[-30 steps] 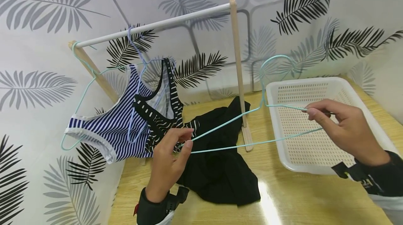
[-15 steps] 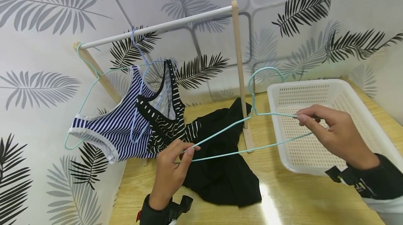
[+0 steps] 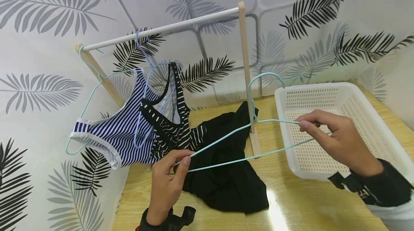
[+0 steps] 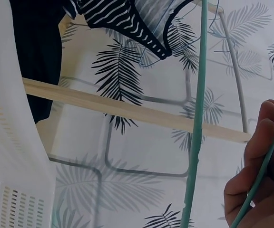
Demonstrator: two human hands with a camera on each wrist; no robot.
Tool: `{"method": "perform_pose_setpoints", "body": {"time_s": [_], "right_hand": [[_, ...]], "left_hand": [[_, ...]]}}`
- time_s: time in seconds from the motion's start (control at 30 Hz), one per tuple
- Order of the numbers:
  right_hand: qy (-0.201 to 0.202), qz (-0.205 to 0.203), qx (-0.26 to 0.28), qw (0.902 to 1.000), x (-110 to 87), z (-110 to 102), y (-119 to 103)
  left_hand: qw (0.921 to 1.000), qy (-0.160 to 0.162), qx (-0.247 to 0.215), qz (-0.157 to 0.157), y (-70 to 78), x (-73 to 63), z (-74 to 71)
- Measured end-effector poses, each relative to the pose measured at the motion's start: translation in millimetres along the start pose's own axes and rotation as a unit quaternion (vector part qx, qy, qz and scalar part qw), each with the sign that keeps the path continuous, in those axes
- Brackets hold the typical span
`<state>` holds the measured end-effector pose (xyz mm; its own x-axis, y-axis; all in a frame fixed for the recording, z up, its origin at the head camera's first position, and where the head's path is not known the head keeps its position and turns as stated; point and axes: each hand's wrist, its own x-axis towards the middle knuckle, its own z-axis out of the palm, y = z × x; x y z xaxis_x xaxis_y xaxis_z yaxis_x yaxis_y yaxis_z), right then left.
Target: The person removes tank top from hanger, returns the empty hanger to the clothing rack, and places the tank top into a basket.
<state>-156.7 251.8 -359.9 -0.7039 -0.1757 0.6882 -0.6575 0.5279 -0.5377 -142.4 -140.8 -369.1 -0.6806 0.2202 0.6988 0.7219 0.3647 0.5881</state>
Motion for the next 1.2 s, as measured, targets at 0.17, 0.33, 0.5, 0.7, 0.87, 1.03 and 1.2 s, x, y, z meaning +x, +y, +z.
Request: {"method": "perform_pose_setpoints", "body": {"time_s": [0.17,0.33,0.5,0.7,0.87,1.03,1.2], "right_hand": [[0.017,-0.020,0.024,0.9994,3.6,5,-5],[0.043,-0.029,0.022,0.9984,11.4,7,-8],[0.040,0.009,0.010,0.9991,21.3,0,0],[0.015,0.074,0.048,0.9960,41.4,-2,13],[-0.022,0.105,0.093,0.9898,58.8,7,28],[-0.048,0.114,0.093,0.9879,78.9,19,41],[-0.079,0.143,0.072,0.9839,100.4,31,50]], "left_hand": [[0.9995,0.029,0.012,0.008,2.3,-5.8,-2.5],[0.9973,0.069,0.022,-0.007,0.7,-14.1,-7.9],[0.9940,0.103,0.028,-0.024,0.2,-18.7,-18.7],[0.9886,0.138,0.056,-0.022,3.0,-18.4,-32.9],[0.9848,0.156,0.076,-0.005,8.7,-13.8,-43.2],[0.9797,0.169,0.107,0.007,12.8,-9.4,-55.1],[0.9743,0.194,0.113,0.012,14.0,-8.7,-69.4]]}}
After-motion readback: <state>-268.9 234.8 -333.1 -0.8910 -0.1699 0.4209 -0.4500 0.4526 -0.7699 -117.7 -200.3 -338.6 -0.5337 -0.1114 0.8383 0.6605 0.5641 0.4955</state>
